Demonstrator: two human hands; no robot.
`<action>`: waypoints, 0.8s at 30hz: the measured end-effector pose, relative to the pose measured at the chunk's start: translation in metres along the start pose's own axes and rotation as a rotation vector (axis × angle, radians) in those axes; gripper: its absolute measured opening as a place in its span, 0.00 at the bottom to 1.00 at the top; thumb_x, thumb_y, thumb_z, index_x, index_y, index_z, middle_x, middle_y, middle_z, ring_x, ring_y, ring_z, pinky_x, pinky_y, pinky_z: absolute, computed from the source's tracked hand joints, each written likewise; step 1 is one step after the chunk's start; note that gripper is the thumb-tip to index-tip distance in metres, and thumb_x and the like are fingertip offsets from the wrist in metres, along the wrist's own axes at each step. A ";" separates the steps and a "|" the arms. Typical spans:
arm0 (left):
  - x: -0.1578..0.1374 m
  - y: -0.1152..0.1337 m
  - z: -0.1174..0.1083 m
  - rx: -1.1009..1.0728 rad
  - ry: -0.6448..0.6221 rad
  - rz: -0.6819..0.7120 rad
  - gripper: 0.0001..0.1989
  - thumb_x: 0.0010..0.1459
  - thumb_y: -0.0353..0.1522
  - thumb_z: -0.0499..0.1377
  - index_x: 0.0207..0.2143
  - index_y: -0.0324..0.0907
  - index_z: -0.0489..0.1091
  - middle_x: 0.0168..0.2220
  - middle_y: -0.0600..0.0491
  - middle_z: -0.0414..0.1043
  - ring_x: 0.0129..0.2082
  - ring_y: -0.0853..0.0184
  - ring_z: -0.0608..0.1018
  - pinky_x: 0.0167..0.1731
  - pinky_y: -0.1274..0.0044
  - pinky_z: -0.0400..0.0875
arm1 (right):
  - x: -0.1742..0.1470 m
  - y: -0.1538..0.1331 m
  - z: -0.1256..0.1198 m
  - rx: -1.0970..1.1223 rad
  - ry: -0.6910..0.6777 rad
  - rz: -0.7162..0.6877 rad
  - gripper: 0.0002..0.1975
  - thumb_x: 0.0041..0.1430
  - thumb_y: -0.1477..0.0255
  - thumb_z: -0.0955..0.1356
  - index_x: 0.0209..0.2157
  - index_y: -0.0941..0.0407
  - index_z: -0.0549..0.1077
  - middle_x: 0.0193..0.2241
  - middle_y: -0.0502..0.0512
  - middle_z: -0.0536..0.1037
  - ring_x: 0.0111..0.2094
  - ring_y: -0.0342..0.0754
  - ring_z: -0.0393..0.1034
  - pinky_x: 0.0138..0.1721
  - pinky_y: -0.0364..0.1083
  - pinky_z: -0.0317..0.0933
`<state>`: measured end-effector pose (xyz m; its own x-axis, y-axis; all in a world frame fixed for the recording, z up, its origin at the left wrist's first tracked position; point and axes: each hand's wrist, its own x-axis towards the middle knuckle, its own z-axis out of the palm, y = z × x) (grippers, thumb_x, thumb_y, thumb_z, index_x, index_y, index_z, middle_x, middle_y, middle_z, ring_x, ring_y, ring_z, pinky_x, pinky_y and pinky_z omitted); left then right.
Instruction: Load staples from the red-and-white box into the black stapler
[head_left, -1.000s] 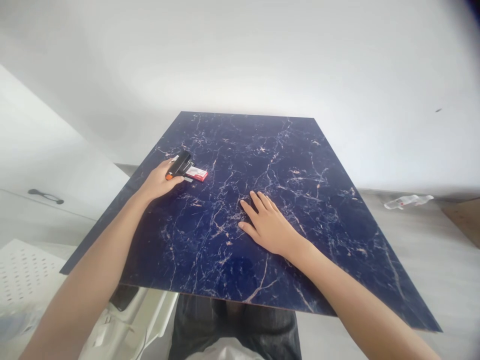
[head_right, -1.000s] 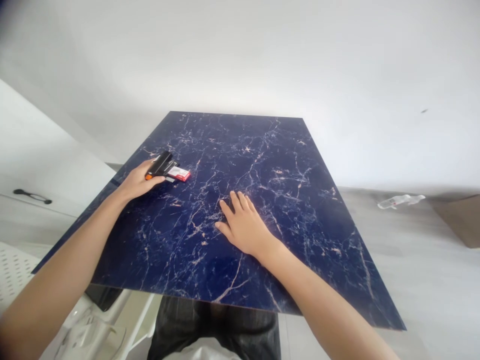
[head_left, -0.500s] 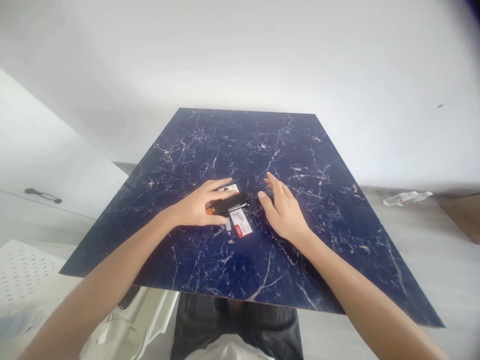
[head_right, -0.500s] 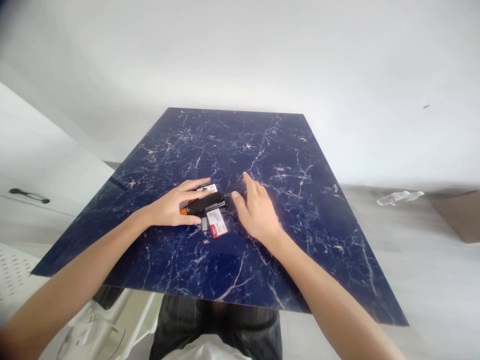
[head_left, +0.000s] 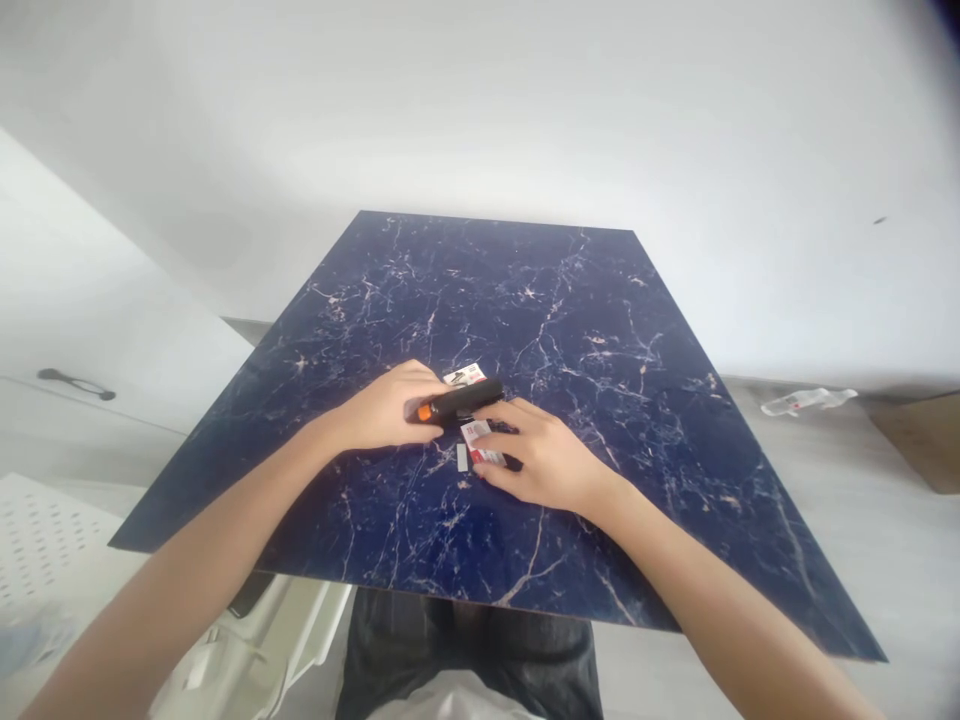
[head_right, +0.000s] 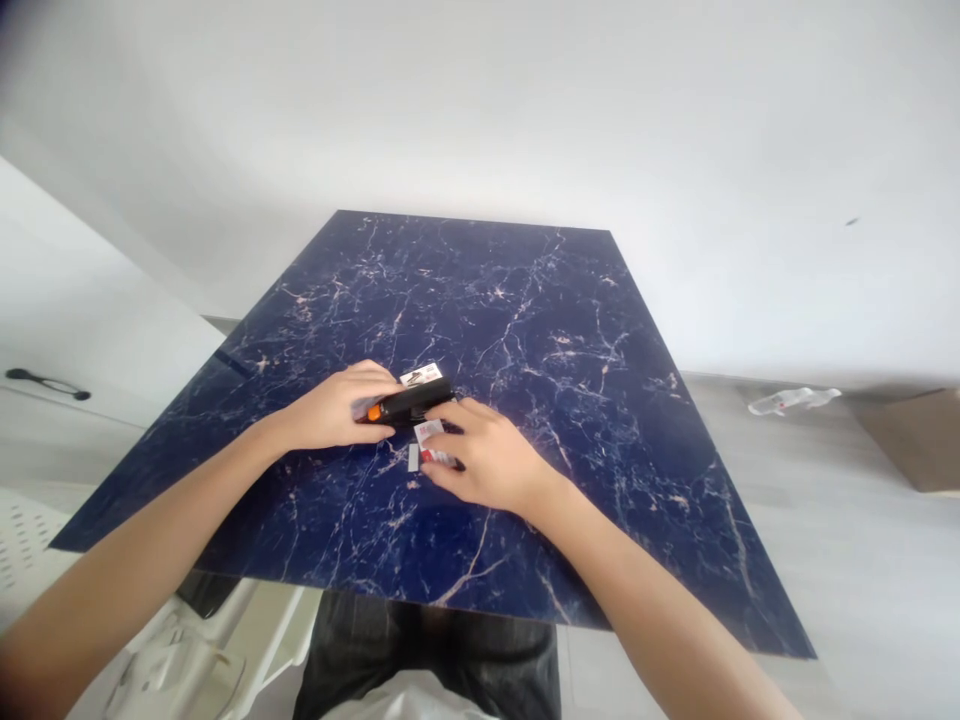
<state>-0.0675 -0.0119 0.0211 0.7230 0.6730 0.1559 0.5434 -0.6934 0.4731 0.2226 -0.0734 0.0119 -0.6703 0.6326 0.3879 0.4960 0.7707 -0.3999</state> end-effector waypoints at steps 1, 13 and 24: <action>0.001 -0.001 0.005 0.027 0.057 0.004 0.21 0.62 0.36 0.67 0.58 0.50 0.76 0.49 0.48 0.79 0.53 0.54 0.77 0.54 0.60 0.74 | -0.001 0.002 -0.003 -0.040 -0.004 0.024 0.08 0.66 0.71 0.69 0.37 0.52 0.83 0.52 0.58 0.80 0.49 0.54 0.75 0.51 0.54 0.72; 0.001 -0.006 0.019 0.079 0.361 0.090 0.16 0.70 0.37 0.61 0.58 0.47 0.75 0.54 0.48 0.81 0.54 0.60 0.81 0.57 0.64 0.76 | 0.002 -0.035 0.019 -0.201 -0.149 -0.112 0.17 0.73 0.69 0.64 0.58 0.55 0.77 0.61 0.61 0.77 0.63 0.60 0.67 0.63 0.60 0.64; 0.000 -0.007 0.020 0.100 0.285 0.046 0.18 0.69 0.40 0.63 0.58 0.47 0.75 0.55 0.48 0.80 0.53 0.58 0.82 0.57 0.63 0.77 | 0.000 -0.020 0.008 -0.363 -0.191 0.014 0.12 0.73 0.66 0.67 0.38 0.56 0.79 0.37 0.60 0.80 0.47 0.59 0.72 0.48 0.56 0.69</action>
<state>-0.0632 -0.0122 0.0000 0.6065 0.6759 0.4187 0.5627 -0.7369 0.3746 0.2087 -0.0890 0.0134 -0.7358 0.6438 0.2098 0.6451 0.7607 -0.0718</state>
